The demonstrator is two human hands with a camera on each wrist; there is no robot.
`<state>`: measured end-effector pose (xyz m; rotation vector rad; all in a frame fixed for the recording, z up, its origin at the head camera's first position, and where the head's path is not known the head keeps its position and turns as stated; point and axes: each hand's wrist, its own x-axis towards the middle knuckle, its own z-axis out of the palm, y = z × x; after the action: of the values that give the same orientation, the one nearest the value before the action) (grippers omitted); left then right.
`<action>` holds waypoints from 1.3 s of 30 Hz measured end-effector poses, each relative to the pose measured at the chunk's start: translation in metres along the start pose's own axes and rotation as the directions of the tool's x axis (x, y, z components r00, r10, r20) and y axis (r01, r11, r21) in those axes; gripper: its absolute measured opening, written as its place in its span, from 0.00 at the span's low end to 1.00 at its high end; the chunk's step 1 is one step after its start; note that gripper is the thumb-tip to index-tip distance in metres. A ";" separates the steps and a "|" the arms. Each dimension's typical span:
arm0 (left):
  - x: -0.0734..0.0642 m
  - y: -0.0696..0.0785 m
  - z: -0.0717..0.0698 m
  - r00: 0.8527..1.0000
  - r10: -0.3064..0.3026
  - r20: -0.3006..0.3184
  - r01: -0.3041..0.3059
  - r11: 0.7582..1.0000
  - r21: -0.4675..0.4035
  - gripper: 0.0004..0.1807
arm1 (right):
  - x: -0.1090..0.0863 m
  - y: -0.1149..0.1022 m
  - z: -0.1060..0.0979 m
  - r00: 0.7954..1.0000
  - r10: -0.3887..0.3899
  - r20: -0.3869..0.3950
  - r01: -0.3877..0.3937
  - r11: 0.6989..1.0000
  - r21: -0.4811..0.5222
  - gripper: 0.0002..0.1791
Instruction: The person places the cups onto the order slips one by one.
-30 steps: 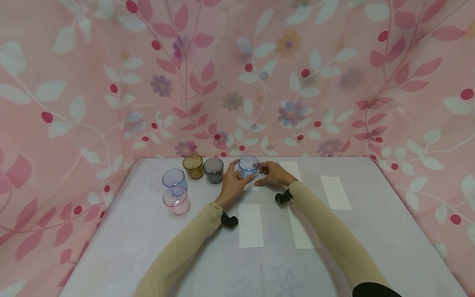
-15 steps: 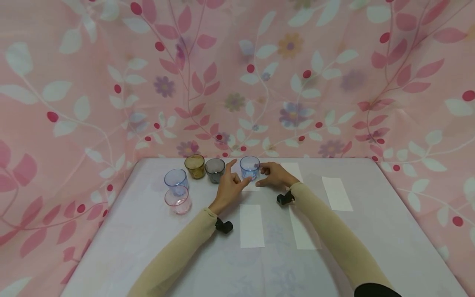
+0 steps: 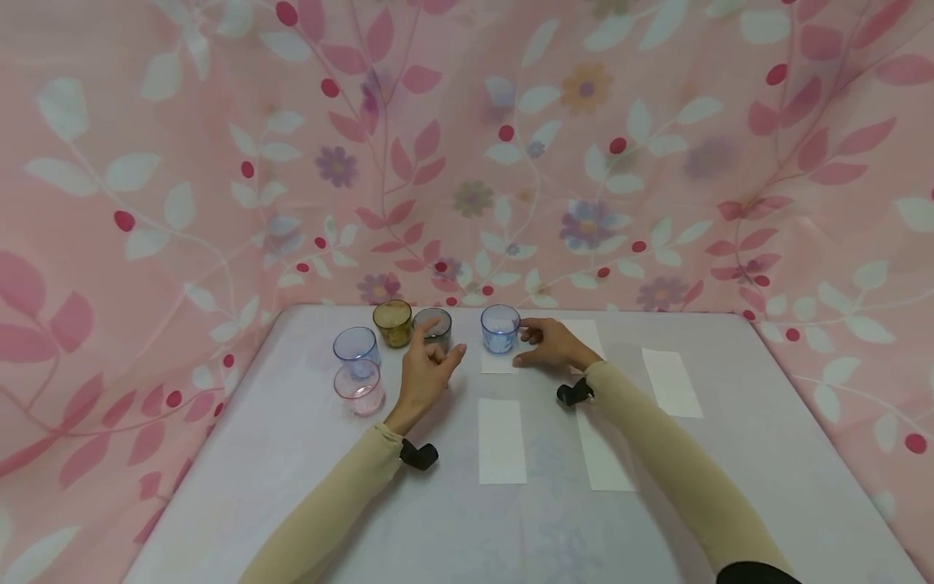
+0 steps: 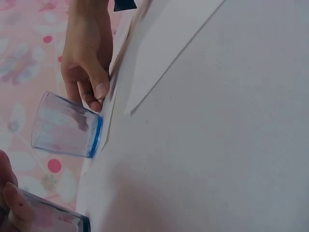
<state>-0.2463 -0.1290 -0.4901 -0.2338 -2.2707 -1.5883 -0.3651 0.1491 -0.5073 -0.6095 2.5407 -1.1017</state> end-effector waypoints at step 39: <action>0.012 -0.028 -0.001 0.958 -0.160 -0.240 0.192 0.974 0.116 0.43 | -0.074 0.017 -0.053 0.997 -0.063 -0.035 0.064 0.997 0.041 0.45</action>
<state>-0.2665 -0.1410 -0.5092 0.1854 -2.2572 -1.4460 -0.3288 0.2289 -0.4775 -0.6701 2.5355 -1.1943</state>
